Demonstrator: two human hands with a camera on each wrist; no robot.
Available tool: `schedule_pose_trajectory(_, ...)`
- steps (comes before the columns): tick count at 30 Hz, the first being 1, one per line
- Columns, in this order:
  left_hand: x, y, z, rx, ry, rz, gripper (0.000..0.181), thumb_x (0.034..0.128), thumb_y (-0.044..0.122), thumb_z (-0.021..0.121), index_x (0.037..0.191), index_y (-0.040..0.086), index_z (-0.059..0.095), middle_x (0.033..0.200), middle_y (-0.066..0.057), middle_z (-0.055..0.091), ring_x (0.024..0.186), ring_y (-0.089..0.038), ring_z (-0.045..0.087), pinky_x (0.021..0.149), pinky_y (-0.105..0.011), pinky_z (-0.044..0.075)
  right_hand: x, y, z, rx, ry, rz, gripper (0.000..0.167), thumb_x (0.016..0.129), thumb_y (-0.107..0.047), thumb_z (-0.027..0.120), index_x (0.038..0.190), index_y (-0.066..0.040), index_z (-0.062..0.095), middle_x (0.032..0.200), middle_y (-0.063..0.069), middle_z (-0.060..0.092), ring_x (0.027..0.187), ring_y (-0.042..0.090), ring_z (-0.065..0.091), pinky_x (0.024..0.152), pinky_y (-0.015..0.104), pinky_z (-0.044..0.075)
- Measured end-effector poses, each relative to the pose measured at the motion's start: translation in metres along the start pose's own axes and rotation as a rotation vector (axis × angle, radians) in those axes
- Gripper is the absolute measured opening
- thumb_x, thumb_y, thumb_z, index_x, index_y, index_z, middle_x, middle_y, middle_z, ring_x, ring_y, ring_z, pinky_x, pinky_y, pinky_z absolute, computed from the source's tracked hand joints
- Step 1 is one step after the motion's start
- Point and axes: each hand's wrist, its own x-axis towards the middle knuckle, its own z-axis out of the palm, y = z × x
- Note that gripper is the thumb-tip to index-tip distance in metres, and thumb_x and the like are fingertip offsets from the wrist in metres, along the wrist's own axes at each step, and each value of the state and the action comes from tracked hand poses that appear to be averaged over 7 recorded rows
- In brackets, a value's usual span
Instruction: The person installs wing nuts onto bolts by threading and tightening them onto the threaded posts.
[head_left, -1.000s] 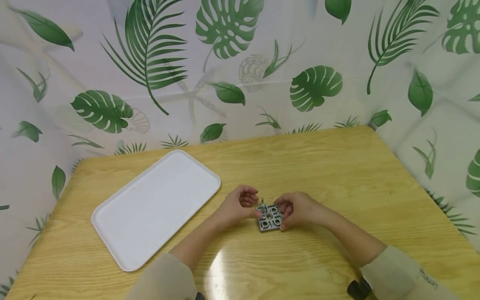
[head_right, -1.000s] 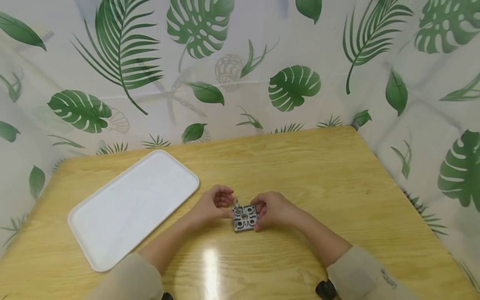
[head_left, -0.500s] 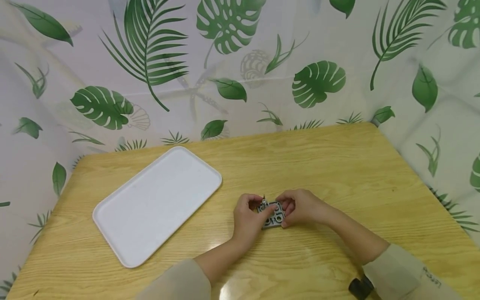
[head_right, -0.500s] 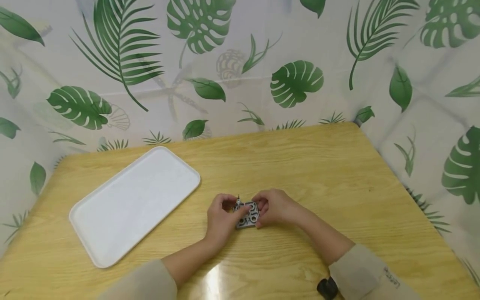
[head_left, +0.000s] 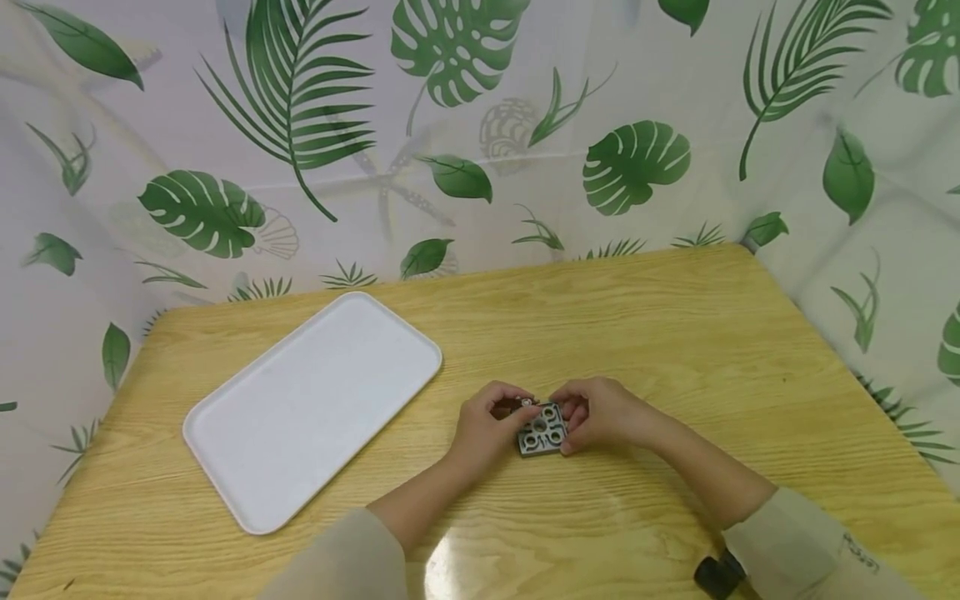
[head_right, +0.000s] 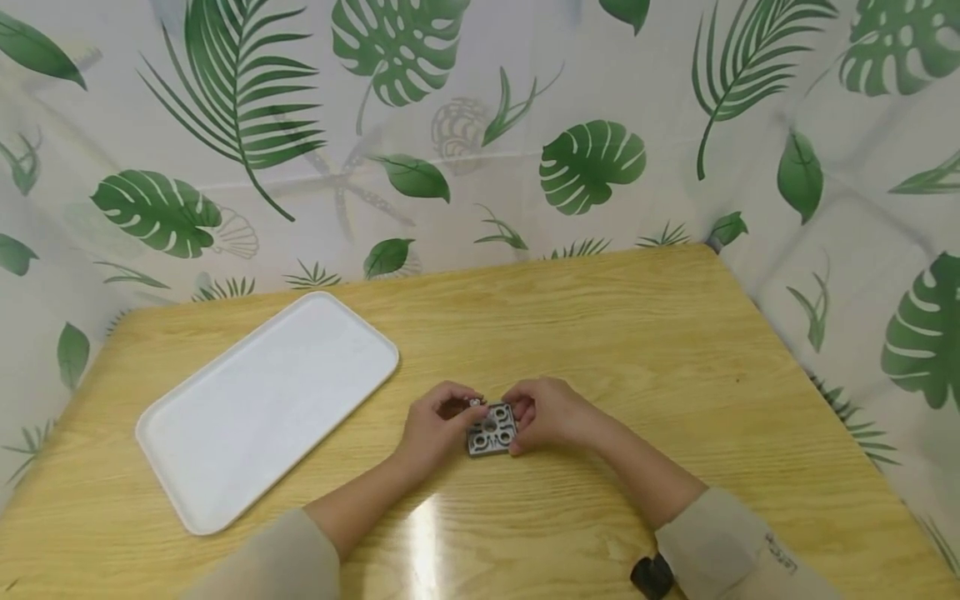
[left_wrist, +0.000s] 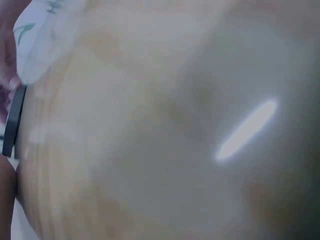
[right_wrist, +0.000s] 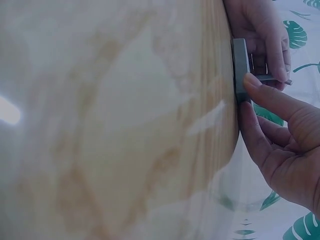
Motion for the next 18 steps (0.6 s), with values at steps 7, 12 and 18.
schedule_pose_trajectory(7,0.030,0.000,-0.032,-0.015,-0.435,-0.097,0.020,0.0868,0.016,0.069,0.104,0.008,0.068,0.103,-0.003,0.067,0.095,-0.010,0.060,0.086,-0.025,0.048,-0.001,0.000,-0.001,0.021,-0.013,-0.008,0.068,0.065,-0.008,0.086,0.122,0.008,0.054,0.092,0.009,0.061,0.079,0.015,0.060,0.070,0.027,0.052)
schedule_pose_trajectory(12,0.058,0.009,-0.046,0.038,-0.743,-0.156,0.019,0.0883,0.010,0.066,0.106,0.002,0.067,0.102,-0.004,0.067,0.094,-0.010,0.060,0.087,-0.025,0.047,0.000,-0.001,-0.001,0.021,-0.021,-0.014,0.067,0.065,-0.007,0.086,0.122,0.009,0.054,0.091,0.009,0.061,0.079,0.014,0.060,0.070,0.027,0.052)
schedule_pose_trajectory(18,0.085,0.016,-0.049,0.080,-0.990,-0.236,0.022,0.0883,0.004,0.064,0.109,-0.003,0.064,0.098,0.000,0.065,0.089,-0.009,0.059,0.084,-0.022,0.048,0.000,-0.002,-0.001,0.011,-0.024,-0.015,0.066,0.064,-0.007,0.086,0.120,0.009,0.055,0.089,0.008,0.061,0.077,0.014,0.059,0.069,0.026,0.051)
